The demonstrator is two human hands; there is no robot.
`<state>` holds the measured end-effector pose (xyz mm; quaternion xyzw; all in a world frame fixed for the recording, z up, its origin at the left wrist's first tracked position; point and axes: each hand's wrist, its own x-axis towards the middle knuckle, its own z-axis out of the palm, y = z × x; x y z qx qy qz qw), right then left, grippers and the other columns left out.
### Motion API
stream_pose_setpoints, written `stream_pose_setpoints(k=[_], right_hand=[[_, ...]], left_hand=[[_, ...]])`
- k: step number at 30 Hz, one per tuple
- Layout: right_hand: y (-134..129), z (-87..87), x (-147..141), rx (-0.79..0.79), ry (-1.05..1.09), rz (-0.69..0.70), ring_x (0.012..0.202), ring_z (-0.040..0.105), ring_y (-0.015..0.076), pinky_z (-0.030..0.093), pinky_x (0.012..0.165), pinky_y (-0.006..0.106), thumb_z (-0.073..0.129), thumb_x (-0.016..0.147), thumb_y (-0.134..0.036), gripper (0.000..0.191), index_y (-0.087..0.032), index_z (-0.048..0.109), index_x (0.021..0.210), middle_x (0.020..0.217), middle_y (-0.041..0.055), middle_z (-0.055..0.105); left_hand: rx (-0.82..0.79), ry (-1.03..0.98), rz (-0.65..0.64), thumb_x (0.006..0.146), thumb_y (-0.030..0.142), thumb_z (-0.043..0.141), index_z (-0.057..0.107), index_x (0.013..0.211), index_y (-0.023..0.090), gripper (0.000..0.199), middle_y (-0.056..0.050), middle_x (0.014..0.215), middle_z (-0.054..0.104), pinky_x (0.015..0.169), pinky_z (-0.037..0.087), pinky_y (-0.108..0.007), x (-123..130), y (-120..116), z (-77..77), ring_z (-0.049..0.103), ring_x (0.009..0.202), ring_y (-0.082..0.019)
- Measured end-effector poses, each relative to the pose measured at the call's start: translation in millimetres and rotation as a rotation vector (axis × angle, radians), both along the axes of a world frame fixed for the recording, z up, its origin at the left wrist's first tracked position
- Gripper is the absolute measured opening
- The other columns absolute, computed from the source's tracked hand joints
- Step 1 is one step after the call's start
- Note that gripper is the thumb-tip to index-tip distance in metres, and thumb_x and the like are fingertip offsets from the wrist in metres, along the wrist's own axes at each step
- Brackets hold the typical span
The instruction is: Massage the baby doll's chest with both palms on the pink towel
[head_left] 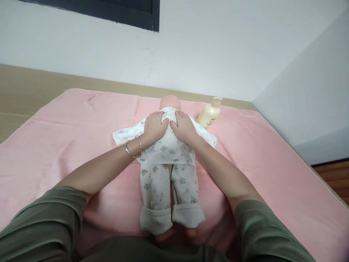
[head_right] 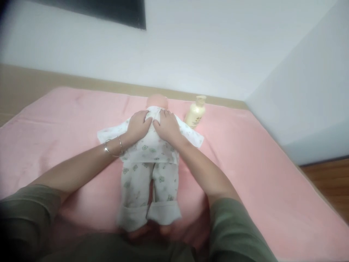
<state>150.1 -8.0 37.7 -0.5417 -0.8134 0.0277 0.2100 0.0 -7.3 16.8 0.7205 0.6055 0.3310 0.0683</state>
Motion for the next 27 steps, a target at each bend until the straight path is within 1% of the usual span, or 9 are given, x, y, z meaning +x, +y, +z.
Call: stream_pose_setpoints(k=[4, 9, 13, 18, 24, 27], right_hand=[[-0.1, -0.1, 0.4, 0.012, 0.001, 0.005, 0.136, 0.049, 0.0360, 0.035, 0.118, 0.049, 0.038, 0.097, -0.032, 0.056, 0.002, 0.049, 0.140, 0.145, 0.0259, 0.056], [0.9, -1.0, 1.2, 0.033, 0.004, 0.012, 0.133, 0.052, 0.0349, 0.038, 0.116, 0.049, 0.038, 0.097, -0.032, 0.053, 0.000, 0.051, 0.138, 0.142, 0.0251, 0.058], [1.1, -3.2, 1.8, 0.044, 0.003, 0.001, 0.136, 0.051, 0.0355, 0.036, 0.118, 0.050, 0.037, 0.097, -0.033, 0.056, 0.001, 0.050, 0.141, 0.144, 0.0252, 0.057], [2.0, -5.7, 2.7, 0.054, 0.025, 0.009, 0.136, 0.051, 0.0346, 0.037, 0.117, 0.051, 0.038, 0.097, -0.033, 0.055, -0.003, 0.051, 0.141, 0.143, 0.0232, 0.058], [2.0, -4.2, 3.2, 0.035, 0.000, 0.006, 0.137, 0.049, 0.0359, 0.036, 0.118, 0.050, 0.038, 0.097, -0.033, 0.058, 0.002, 0.048, 0.142, 0.145, 0.0263, 0.056], [2.7, -2.5, 5.6, 0.025, 0.003, 0.034, 0.136, 0.050, 0.0358, 0.036, 0.118, 0.050, 0.040, 0.097, -0.037, 0.058, 0.000, 0.050, 0.140, 0.145, 0.0253, 0.056]], left_hand=[[0.001, -0.010, 0.006, 0.093, 0.033, 0.039, 0.066, 0.123, 0.011, 0.045, -0.016, 0.124, 0.070, 0.111, 0.044, -0.047, 0.3, -0.8, 0.7, 0.062, 0.121, -0.032], [0.022, -0.009, -0.013, 0.093, 0.032, 0.039, 0.063, 0.128, 0.009, 0.049, -0.018, 0.128, 0.069, 0.110, 0.045, -0.048, -0.8, 0.0, -0.8, 0.062, 0.121, -0.032], [0.030, -0.023, -0.027, 0.093, 0.033, 0.039, 0.065, 0.125, 0.009, 0.048, -0.017, 0.124, 0.070, 0.109, 0.046, -0.047, -1.8, 0.4, -2.9, 0.063, 0.118, -0.031], [0.045, -0.051, -0.019, 0.093, 0.034, 0.039, 0.064, 0.128, 0.011, 0.048, -0.016, 0.127, 0.070, 0.111, 0.045, -0.048, -1.8, 0.7, -5.2, 0.062, 0.121, -0.031], [0.042, -0.046, -0.027, 0.093, 0.034, 0.039, 0.065, 0.126, 0.010, 0.048, -0.016, 0.126, 0.070, 0.112, 0.044, -0.047, -2.4, 1.0, -4.7, 0.062, 0.120, -0.031], [0.044, -0.043, -0.027, 0.093, 0.034, 0.040, 0.066, 0.124, 0.010, 0.047, -0.016, 0.125, 0.070, 0.111, 0.044, -0.048, -2.6, 0.9, -4.8, 0.062, 0.119, -0.031]])
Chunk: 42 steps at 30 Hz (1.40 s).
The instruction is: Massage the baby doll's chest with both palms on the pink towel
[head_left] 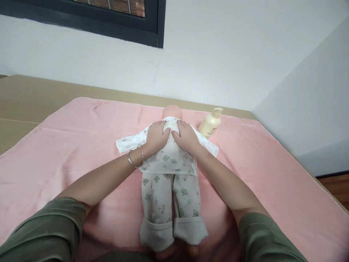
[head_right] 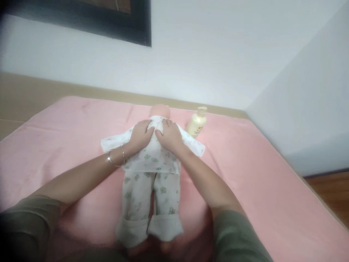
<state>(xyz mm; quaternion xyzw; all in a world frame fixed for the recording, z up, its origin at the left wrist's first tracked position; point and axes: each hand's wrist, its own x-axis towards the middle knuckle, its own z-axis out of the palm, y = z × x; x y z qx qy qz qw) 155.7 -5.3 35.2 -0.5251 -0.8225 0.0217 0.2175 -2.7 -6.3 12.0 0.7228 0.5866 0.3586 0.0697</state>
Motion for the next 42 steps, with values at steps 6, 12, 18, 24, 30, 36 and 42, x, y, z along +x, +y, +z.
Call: stream_pose_setpoints(k=[6, 12, 18, 24, 30, 36, 42], right_hand=[[1.6, 0.0, 4.0, -0.011, 0.021, 0.019, 0.136, 0.050, 0.0355, 0.037, 0.117, 0.052, 0.042, 0.097, -0.042, 0.057, -0.004, 0.051, 0.139, 0.144, 0.0231, 0.057], [0.2, 0.7, 2.4, -0.004, 0.020, 0.019, 0.136, 0.050, 0.0349, 0.035, 0.119, 0.051, 0.039, 0.098, -0.040, 0.056, -0.004, 0.052, 0.138, 0.143, 0.0229, 0.058], [0.5, -0.2, 2.4, 0.003, 0.020, 0.016, 0.136, 0.050, 0.0356, 0.036, 0.118, 0.052, 0.040, 0.097, -0.040, 0.056, -0.004, 0.051, 0.139, 0.145, 0.0233, 0.057], [1.4, -1.6, 2.5, 0.004, 0.015, 0.016, 0.136, 0.049, 0.0354, 0.035, 0.119, 0.051, 0.039, 0.098, -0.041, 0.057, -0.002, 0.051, 0.139, 0.144, 0.0235, 0.057], [2.0, -2.0, 2.8, -0.004, 0.034, 0.020, 0.135, 0.051, 0.0346, 0.035, 0.118, 0.050, 0.040, 0.097, -0.041, 0.055, -0.004, 0.053, 0.137, 0.142, 0.0225, 0.059], [3.3, -3.2, 2.7, 0.002, 0.050, 0.030, 0.132, 0.052, 0.0358, 0.036, 0.117, 0.051, 0.040, 0.097, -0.040, 0.055, -0.004, 0.053, 0.135, 0.140, 0.0230, 0.060], [3.3, -2.9, 2.2, -0.002, 0.028, 0.021, 0.134, 0.051, 0.0357, 0.036, 0.117, 0.050, 0.040, 0.098, -0.040, 0.057, -0.001, 0.052, 0.138, 0.142, 0.0242, 0.058]], left_hand=[[0.009, -0.007, 0.004, 0.094, 0.034, 0.040, 0.066, 0.123, 0.013, 0.044, -0.014, 0.122, 0.071, 0.111, 0.045, -0.047, -0.1, -0.7, -1.0, 0.063, 0.119, -0.030], [0.000, -0.021, 0.006, 0.093, 0.034, 0.040, 0.064, 0.127, 0.013, 0.047, -0.015, 0.126, 0.070, 0.111, 0.045, -0.047, -0.1, -0.4, -1.1, 0.062, 0.120, -0.030], [-0.008, -0.017, -0.002, 0.093, 0.034, 0.039, 0.063, 0.128, 0.010, 0.049, -0.016, 0.127, 0.069, 0.112, 0.045, -0.048, -0.2, -0.8, -0.5, 0.062, 0.121, -0.031], [-0.007, -0.019, 0.007, 0.094, 0.034, 0.039, 0.063, 0.130, 0.010, 0.050, -0.015, 0.130, 0.068, 0.114, 0.044, -0.046, 0.1, -0.2, -1.1, 0.061, 0.124, -0.030], [-0.033, -0.011, 0.003, 0.094, 0.033, 0.039, 0.062, 0.133, 0.008, 0.052, -0.015, 0.133, 0.067, 0.114, 0.043, -0.047, 0.0, -0.8, 1.4, 0.060, 0.125, -0.031], [-0.026, -0.013, 0.005, 0.093, 0.033, 0.039, 0.062, 0.132, 0.006, 0.052, -0.017, 0.133, 0.067, 0.114, 0.042, -0.047, 0.0, -0.9, 0.2, 0.060, 0.124, -0.032], [-0.015, -0.019, 0.011, 0.093, 0.032, 0.040, 0.063, 0.129, 0.008, 0.049, -0.017, 0.129, 0.069, 0.114, 0.043, -0.048, -0.1, -0.1, -1.5, 0.061, 0.123, -0.031]])
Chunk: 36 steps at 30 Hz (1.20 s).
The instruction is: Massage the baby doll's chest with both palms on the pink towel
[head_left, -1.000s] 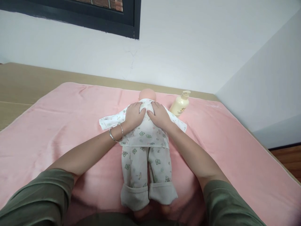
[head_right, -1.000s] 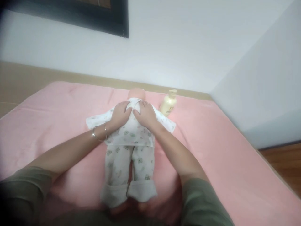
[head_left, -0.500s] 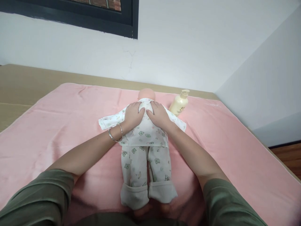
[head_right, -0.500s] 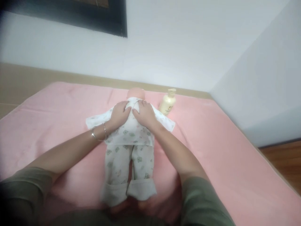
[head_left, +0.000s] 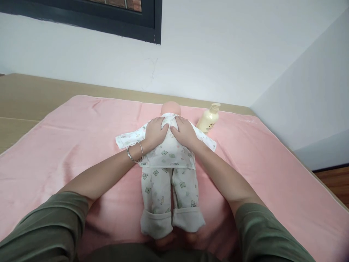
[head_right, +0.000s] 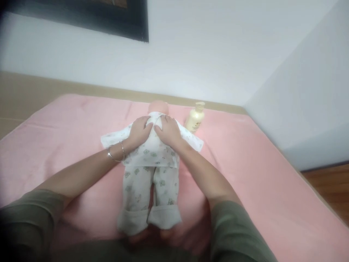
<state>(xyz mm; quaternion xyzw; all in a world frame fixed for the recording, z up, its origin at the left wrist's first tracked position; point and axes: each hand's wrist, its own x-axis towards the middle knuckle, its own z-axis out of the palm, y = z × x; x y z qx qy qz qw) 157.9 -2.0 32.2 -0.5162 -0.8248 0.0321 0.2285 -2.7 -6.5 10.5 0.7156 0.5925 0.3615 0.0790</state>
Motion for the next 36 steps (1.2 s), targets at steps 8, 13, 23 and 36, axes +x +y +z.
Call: stream_pose_setpoints(k=[8, 13, 23, 36], right_hand=[[-1.0, 0.3, -0.3, -0.006, -0.014, -0.018, 0.138, 0.048, 0.0349, 0.033, 0.119, 0.049, 0.041, 0.098, -0.039, 0.059, -0.001, 0.049, 0.142, 0.147, 0.0238, 0.055], [-2.7, 5.4, -0.9, -0.036, -0.049, -0.029, 0.138, 0.047, 0.0349, 0.032, 0.120, 0.048, 0.041, 0.099, -0.039, 0.058, 0.000, 0.049, 0.141, 0.147, 0.0248, 0.054], [-16.7, 18.8, -9.3, -0.084, -0.131, 0.011, 0.137, 0.048, 0.0343, 0.035, 0.117, 0.047, 0.035, 0.101, -0.027, 0.051, 0.001, 0.049, 0.141, 0.145, 0.0255, 0.055], [-13.2, 18.5, -9.5, -0.037, -0.292, -0.033, 0.131, 0.052, 0.0380, 0.036, 0.114, 0.051, 0.029, 0.103, -0.027, 0.050, 0.004, 0.058, 0.130, 0.137, 0.0293, 0.059]], left_hand=[[-0.004, -0.011, -0.001, 0.092, 0.033, 0.040, 0.063, 0.131, 0.007, 0.051, -0.016, 0.133, 0.067, 0.115, 0.042, -0.046, -0.5, 1.0, -0.5, 0.060, 0.124, -0.030], [-0.001, -0.022, 0.000, 0.092, 0.034, 0.041, 0.063, 0.130, 0.010, 0.050, -0.015, 0.132, 0.068, 0.115, 0.042, -0.046, -0.2, 2.8, -3.0, 0.060, 0.125, -0.030], [0.042, 0.045, -0.026, 0.094, 0.030, 0.037, 0.065, 0.120, 0.009, 0.043, -0.017, 0.121, 0.070, 0.105, 0.049, -0.048, -1.9, -0.5, 2.8, 0.063, 0.113, -0.031], [0.070, 0.265, -0.100, 0.093, 0.019, 0.037, 0.063, 0.111, 0.009, 0.033, -0.021, 0.118, 0.067, 0.106, 0.047, -0.047, 5.5, -18.4, 18.9, 0.060, 0.119, -0.032]])
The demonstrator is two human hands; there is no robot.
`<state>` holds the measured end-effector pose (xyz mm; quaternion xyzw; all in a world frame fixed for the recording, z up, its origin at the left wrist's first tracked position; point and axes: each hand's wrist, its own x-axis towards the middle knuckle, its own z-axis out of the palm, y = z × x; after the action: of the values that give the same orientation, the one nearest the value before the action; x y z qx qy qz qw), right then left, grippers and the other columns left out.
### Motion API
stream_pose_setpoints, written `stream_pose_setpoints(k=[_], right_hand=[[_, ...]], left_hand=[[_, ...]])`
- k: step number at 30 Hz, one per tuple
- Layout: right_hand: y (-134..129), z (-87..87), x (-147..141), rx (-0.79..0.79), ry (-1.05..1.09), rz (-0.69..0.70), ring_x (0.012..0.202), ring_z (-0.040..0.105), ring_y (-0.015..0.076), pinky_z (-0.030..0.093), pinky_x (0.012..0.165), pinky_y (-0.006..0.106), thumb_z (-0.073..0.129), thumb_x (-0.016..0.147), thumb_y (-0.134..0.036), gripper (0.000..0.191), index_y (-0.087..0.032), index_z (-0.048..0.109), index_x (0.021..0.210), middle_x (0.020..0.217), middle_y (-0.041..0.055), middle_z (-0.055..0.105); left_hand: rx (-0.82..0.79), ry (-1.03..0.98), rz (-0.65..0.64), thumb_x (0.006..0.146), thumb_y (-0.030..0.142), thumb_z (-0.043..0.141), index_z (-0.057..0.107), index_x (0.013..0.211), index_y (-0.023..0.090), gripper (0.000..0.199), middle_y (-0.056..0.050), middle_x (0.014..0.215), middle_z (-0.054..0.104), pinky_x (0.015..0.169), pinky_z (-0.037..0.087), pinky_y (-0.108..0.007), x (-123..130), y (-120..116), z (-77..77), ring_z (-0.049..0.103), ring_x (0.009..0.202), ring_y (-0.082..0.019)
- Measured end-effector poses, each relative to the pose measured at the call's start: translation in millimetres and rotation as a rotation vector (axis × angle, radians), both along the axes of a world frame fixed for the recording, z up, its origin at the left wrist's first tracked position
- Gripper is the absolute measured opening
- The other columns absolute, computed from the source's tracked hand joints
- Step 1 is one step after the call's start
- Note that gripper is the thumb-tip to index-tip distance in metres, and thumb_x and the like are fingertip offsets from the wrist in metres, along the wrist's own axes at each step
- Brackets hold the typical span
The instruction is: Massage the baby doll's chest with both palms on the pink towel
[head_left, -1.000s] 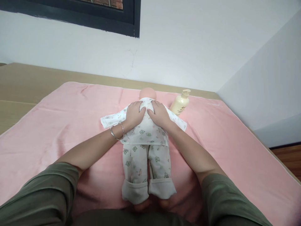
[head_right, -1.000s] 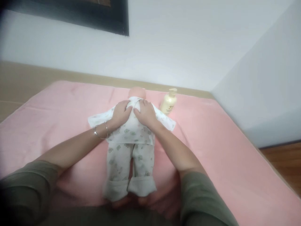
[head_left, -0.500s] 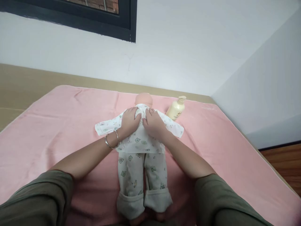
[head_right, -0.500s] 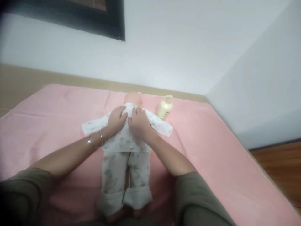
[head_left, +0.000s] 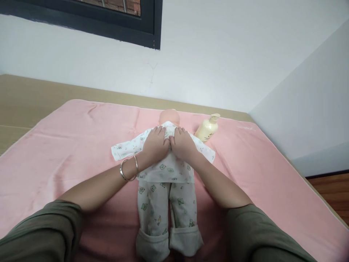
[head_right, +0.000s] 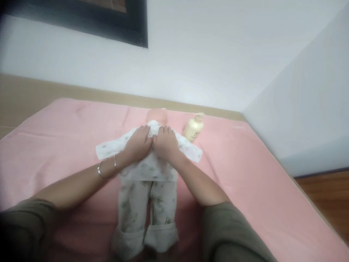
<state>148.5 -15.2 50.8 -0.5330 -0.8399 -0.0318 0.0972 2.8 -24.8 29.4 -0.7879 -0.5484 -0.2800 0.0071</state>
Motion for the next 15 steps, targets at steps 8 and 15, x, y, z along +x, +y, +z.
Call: stream_pose_setpoints(k=[8, 15], right_hand=[[-6.2, 3.3, -0.5, -0.014, 0.057, -0.012, 0.131, 0.053, 0.0365, 0.040, 0.113, 0.049, 0.032, 0.103, -0.030, 0.051, 0.003, 0.053, 0.135, 0.137, 0.0277, 0.060], [30.1, 1.1, 7.9, -0.080, 0.167, -0.084, 0.132, 0.053, 0.0333, 0.042, 0.113, 0.047, 0.033, 0.104, -0.032, 0.049, 0.001, 0.056, 0.133, 0.139, 0.0252, 0.061]], left_hand=[[-0.144, -0.018, 0.086, 0.099, 0.033, 0.031, 0.060, 0.092, 0.017, 0.034, -0.017, 0.098, 0.069, 0.090, 0.052, -0.048, -10.8, 15.9, 7.1, 0.065, 0.095, -0.031], [-0.047, 0.024, 0.064, 0.098, 0.029, 0.037, 0.048, 0.140, -0.003, 0.054, -0.030, 0.148, 0.049, 0.118, 0.035, -0.055, 9.9, -11.4, -10.2, 0.040, 0.145, -0.038]])
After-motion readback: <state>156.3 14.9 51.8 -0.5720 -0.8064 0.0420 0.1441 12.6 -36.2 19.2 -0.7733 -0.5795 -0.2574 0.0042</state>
